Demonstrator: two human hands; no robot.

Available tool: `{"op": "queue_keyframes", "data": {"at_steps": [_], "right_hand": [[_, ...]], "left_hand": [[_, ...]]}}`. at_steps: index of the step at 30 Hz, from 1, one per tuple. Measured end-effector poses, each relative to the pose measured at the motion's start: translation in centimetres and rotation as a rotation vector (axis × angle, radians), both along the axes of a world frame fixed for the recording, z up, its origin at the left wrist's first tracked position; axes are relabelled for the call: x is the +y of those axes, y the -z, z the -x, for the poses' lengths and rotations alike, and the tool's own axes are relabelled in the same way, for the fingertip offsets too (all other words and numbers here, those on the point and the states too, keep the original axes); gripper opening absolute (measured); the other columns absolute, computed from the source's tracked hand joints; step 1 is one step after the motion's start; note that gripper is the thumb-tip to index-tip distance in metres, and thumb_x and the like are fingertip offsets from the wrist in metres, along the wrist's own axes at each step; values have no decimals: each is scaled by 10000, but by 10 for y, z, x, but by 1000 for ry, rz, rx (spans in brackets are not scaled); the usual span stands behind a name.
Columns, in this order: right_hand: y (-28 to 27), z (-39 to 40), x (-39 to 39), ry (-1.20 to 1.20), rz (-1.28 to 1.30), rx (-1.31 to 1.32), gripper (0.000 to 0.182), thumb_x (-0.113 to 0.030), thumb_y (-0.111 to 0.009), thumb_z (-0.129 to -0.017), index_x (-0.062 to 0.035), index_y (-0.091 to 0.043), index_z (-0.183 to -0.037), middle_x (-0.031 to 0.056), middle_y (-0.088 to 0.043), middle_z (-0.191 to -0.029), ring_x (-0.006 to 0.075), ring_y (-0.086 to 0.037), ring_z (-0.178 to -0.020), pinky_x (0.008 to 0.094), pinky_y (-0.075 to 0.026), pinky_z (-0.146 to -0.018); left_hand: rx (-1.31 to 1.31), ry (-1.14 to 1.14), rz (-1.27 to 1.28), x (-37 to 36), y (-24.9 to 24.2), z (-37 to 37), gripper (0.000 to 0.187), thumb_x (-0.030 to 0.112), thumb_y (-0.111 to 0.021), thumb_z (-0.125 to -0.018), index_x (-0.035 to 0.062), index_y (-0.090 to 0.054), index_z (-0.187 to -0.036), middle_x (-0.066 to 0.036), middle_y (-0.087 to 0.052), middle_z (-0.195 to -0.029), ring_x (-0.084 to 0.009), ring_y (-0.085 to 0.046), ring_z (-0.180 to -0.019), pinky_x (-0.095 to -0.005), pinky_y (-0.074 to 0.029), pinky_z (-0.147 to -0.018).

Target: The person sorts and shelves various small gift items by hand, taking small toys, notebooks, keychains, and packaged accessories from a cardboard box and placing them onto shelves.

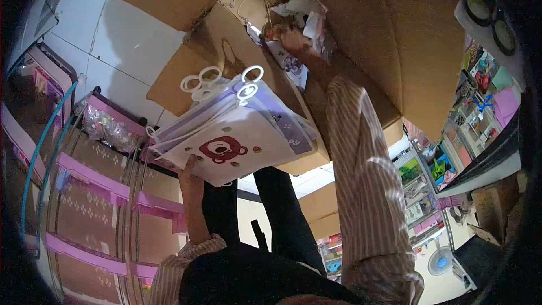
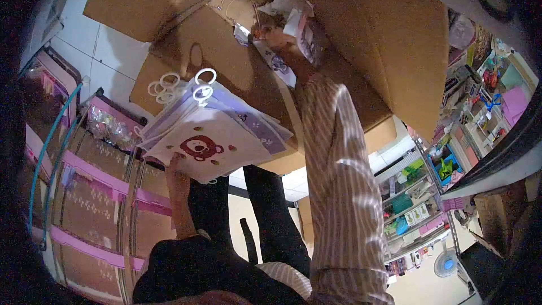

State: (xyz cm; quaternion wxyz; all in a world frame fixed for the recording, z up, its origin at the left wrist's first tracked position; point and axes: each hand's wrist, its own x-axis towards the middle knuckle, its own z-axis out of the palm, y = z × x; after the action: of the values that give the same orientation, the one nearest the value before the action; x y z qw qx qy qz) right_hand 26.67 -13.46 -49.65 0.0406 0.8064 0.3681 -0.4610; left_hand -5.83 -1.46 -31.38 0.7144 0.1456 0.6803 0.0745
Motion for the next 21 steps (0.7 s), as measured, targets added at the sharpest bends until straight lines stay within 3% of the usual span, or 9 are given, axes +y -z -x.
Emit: {"op": "queue_keyframes", "data": {"at_steps": [6,7,9,15,16,17,18,19,21], "right_hand": [[31,12,-4,114,7,160,298,-281,-366,-790,-66,-545,-891,182,-538,-861,274,-554,-760,379,-438,-628],[39,14,-11,130,14,181,302,-286,-364,-791,-67,-546,-892,181,-537,-864,274,-553,-764,379,-436,-633],[52,13,-14,164,23,222,310,-296,-359,-795,-70,-546,-894,181,-536,-870,272,-551,-773,379,-434,-643],[91,17,-28,245,37,315,330,-321,-346,-804,-77,-548,-900,180,-533,-884,269,-547,-794,379,-428,-668],[93,27,-23,221,-55,176,280,-250,-411,-771,-111,-478,-1005,187,-550,-809,267,-557,-690,373,-438,-579],[96,37,-17,197,-146,40,379,-180,-476,-738,-146,-408,-1109,194,-566,-734,264,-568,-586,368,-448,-491],[90,40,-2,199,-148,43,379,-180,-476,-738,-146,-408,-1109,194,-566,-734,264,-568,-586,368,-448,-491],[74,35,22,222,-93,99,402,-196,-474,-749,-128,-383,-1135,200,-563,-765,251,-565,-622,365,-443,-501],[65,35,39,247,-39,157,428,-212,-472,-761,-110,-358,-1160,206,-560,-795,239,-562,-659,361,-438,-511]], "left_hand": [[102,216,-101,-5,5,12,407,67,-548,-721,76,-354,-1078,-65,-460,-985,-192,-454,-923,-369,-372,-797],[101,213,-98,-6,4,10,407,67,-548,-721,76,-354,-1078,-65,-460,-985,-192,-454,-923,-369,-372,-797],[97,-46,5,0,-2,-9,399,66,-544,-723,77,-358,-1076,-68,-459,-992,-203,-447,-931,-361,-368,-803],[157,1,15,5,-4,-12,373,58,-538,-726,62,-375,-1061,-87,-452,-990,-211,-434,-949,-366,-367,-801],[156,1,13,1,2,2,373,58,-538,-726,62,-375,-1061,-87,-452,-990,-211,-434,-949,-366,-367,-801],[189,280,-116,-5,11,24,356,56,-540,-724,53,-389,-1046,-89,-450,-990,-206,-433,-948,-360,-368,-798],[220,562,-244,-8,16,36,340,55,-542,-722,43,-403,-1032,-91,-449,-991,-201,-433,-947,-354,-370,-796],[224,565,-244,-3,8,20,340,55,-542,-722,43,-403,-1032,-91,-449,-991,-201,-433,-947,-354,-370,-796],[184,69,7,6,-5,-11,309,60,-542,-724,32,-427,-1010,-87,-453,-995,-193,-435,-947,-338,-375,-791]]}}
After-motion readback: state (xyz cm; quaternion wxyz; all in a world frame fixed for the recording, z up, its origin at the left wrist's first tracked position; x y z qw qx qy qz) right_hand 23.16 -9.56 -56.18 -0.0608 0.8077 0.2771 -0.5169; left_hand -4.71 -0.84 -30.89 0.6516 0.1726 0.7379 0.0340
